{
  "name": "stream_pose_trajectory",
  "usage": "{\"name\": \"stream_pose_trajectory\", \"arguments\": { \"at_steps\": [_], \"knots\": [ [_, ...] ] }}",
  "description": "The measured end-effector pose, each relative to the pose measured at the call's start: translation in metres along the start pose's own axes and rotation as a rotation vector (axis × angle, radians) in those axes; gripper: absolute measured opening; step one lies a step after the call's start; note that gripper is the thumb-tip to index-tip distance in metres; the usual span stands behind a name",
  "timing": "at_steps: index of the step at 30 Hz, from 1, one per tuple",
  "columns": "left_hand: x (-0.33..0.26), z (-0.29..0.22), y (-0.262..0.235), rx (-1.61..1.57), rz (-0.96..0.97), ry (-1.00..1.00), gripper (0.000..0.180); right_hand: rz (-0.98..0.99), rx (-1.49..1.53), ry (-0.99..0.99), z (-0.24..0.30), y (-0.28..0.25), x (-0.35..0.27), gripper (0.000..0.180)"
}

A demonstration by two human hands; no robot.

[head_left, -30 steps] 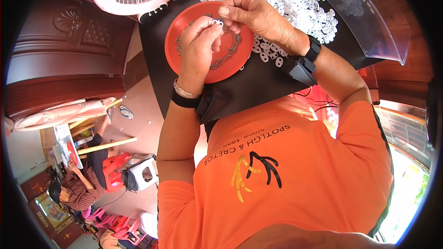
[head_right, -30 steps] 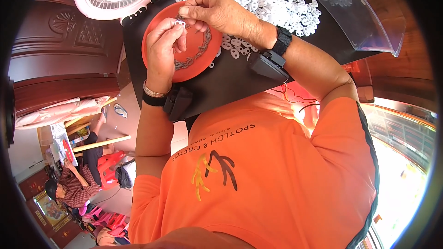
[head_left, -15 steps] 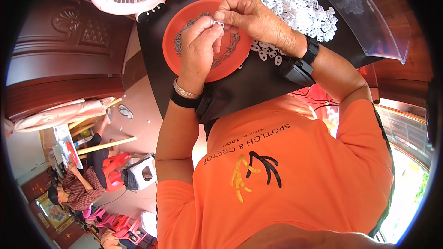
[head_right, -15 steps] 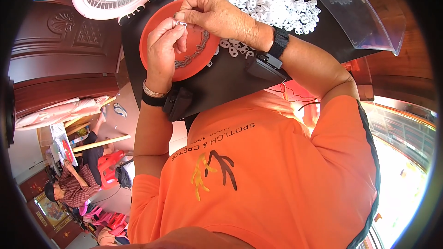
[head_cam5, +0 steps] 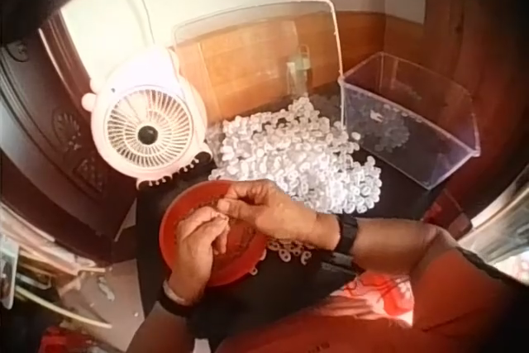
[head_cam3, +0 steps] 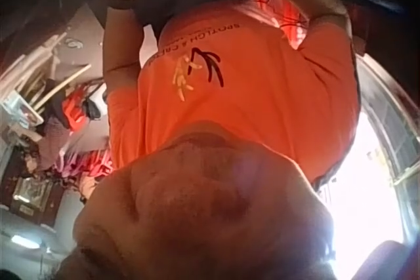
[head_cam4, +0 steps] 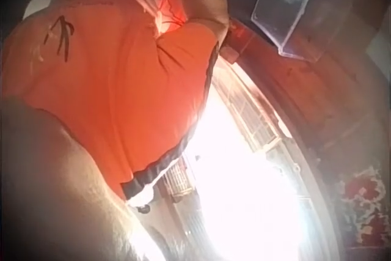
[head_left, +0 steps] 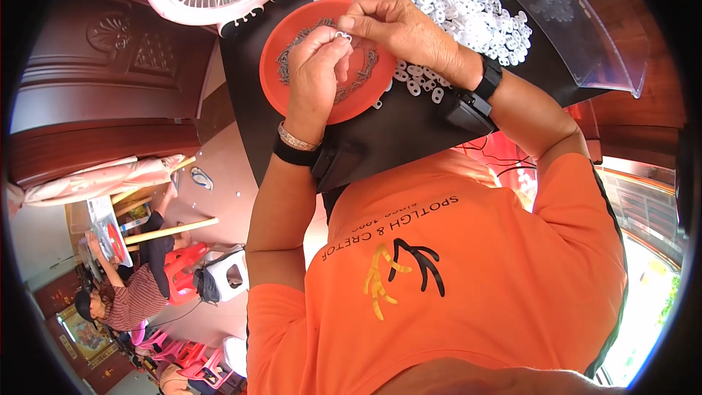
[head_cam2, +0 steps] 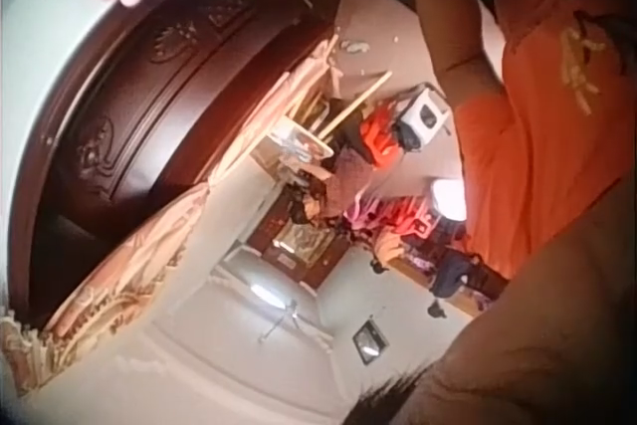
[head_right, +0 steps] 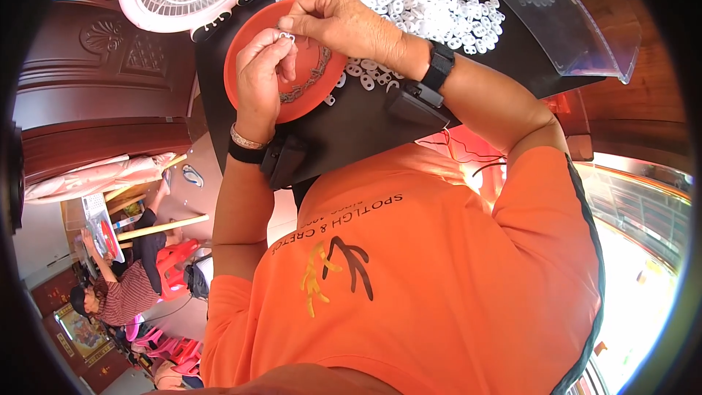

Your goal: Assembling small white plastic components by manually joining them with metal pins.

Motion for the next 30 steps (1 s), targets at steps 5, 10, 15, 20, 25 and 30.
{"name": "stream_pose_trajectory", "arguments": {
  "at_steps": [5,10,15,20,25,30],
  "knots": [
    [0.001,-0.003,-0.007,0.002,-0.012,-0.014,0.02,-0.081,-0.13,0.089,0.009,-0.019,0.006,0.024],
    [0.002,-0.001,-0.006,-0.003,-0.002,-0.028,0.021,0.031,-0.026,-0.04,0.009,-0.008,0.006,0.021],
    [0.002,0.0,-0.003,0.016,0.031,-0.024,0.02,0.087,-0.061,0.01,0.004,-0.003,0.003,0.017],
    [0.0,0.0,-0.001,-0.014,0.045,0.018,0.019,0.059,-0.145,-0.003,0.007,-0.002,-0.001,0.017],
    [0.004,0.005,-0.006,-0.024,0.004,-0.033,0.018,-0.099,-0.449,-0.135,0.025,-0.042,0.015,0.017],
    [0.003,-0.001,-0.01,-0.011,-0.029,-0.019,0.019,-0.221,-1.147,-0.187,0.027,-0.095,0.02,0.017]
  ]
}}
Point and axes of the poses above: each hand's wrist, its own x-axis towards the middle knuckle, its own y-axis out of the palm, z = x × y, the point moved 6 cm from there along x, towards the middle knuckle, and after that the axes turned 5 degrees about -z, right-handed, at the moved point
